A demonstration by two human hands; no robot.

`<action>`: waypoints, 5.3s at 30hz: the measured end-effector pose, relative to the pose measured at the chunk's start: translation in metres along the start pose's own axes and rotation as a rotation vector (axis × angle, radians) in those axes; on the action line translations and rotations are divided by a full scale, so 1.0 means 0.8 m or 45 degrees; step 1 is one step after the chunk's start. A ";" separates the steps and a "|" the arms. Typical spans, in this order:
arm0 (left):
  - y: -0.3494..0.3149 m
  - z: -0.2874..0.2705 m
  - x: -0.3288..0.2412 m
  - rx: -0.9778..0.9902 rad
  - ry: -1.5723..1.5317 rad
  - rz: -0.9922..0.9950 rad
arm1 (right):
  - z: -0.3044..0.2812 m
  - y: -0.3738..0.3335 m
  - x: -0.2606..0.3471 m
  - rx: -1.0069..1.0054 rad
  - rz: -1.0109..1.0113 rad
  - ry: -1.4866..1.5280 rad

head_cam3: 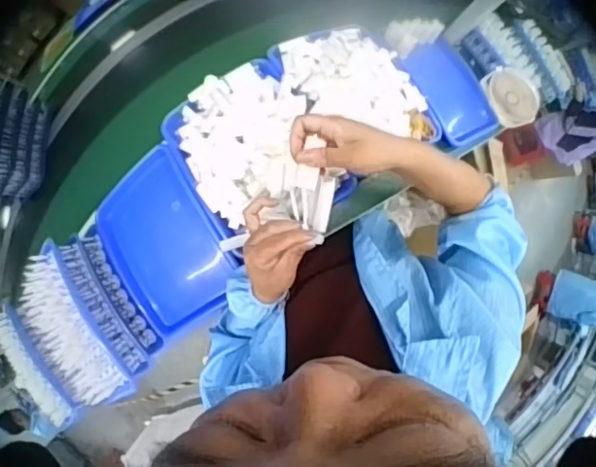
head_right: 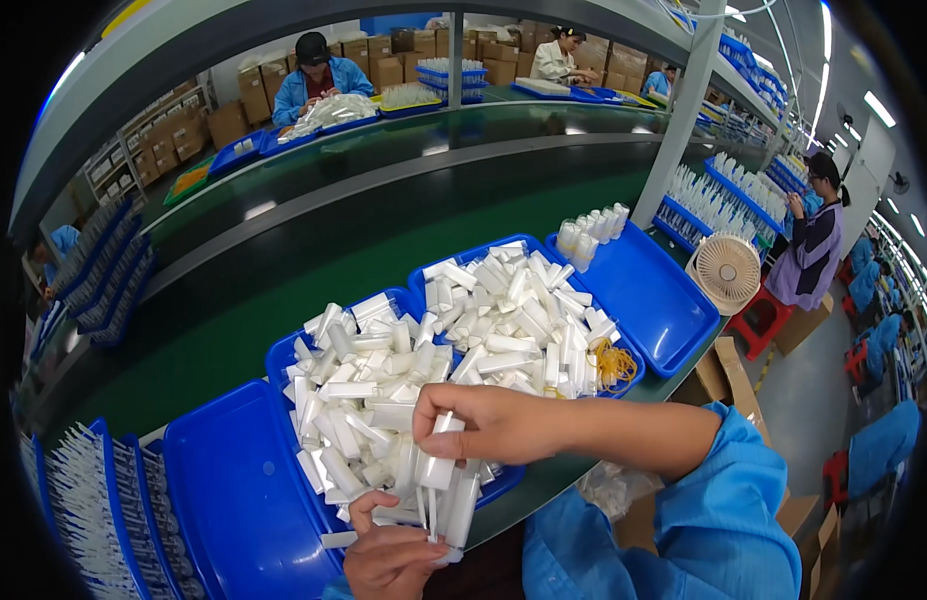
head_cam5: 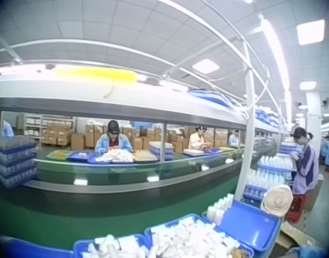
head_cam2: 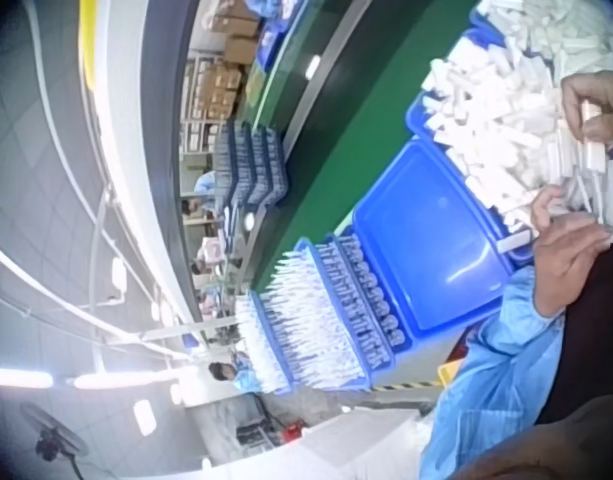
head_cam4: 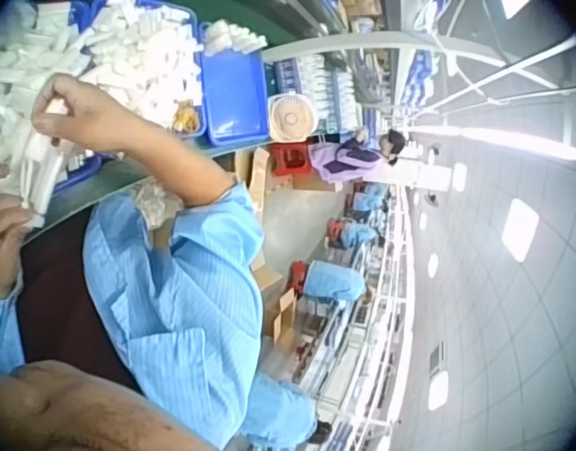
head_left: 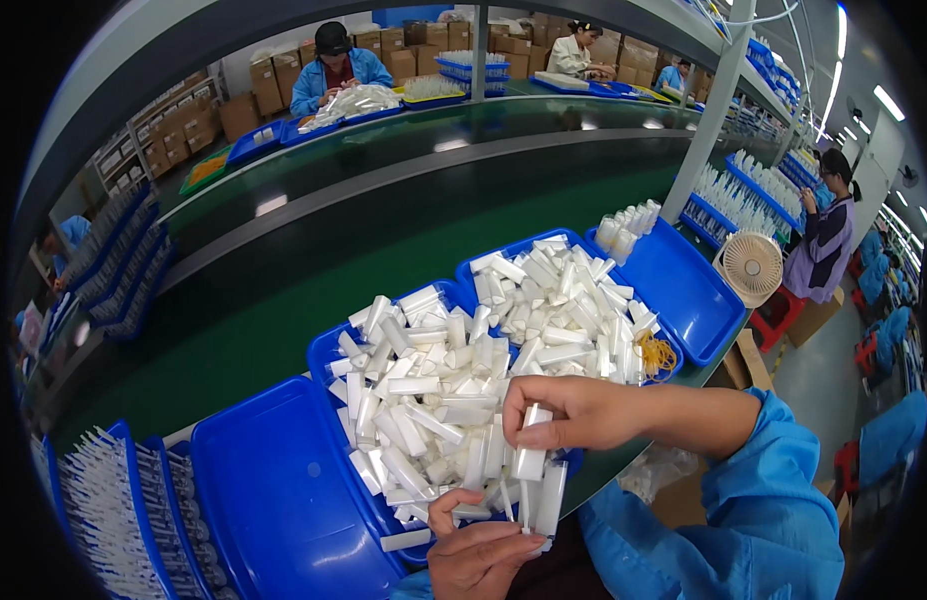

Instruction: Manually assembling white plastic spray bottle components and sorting them into blue bins at a factory workstation.

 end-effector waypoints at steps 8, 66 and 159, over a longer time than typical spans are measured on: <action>0.001 0.011 -0.018 0.227 0.118 0.259 | 0.003 -0.019 0.027 0.161 -0.243 -0.331; 0.002 0.010 -0.011 0.108 0.225 0.160 | 0.001 -0.005 0.044 0.072 -0.277 -0.503; -0.029 -0.001 0.045 -0.134 -0.250 -0.701 | 0.152 -0.125 0.073 0.838 -0.735 -0.316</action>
Point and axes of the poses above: each hand's wrist, its own y-axis towards the middle knuckle, its own z-axis out of the palm, x = y × z, the point moved 8 cm from there along y, towards the middle knuckle, and after that the axes turned 13 degrees about -x, right-handed, at the moved point
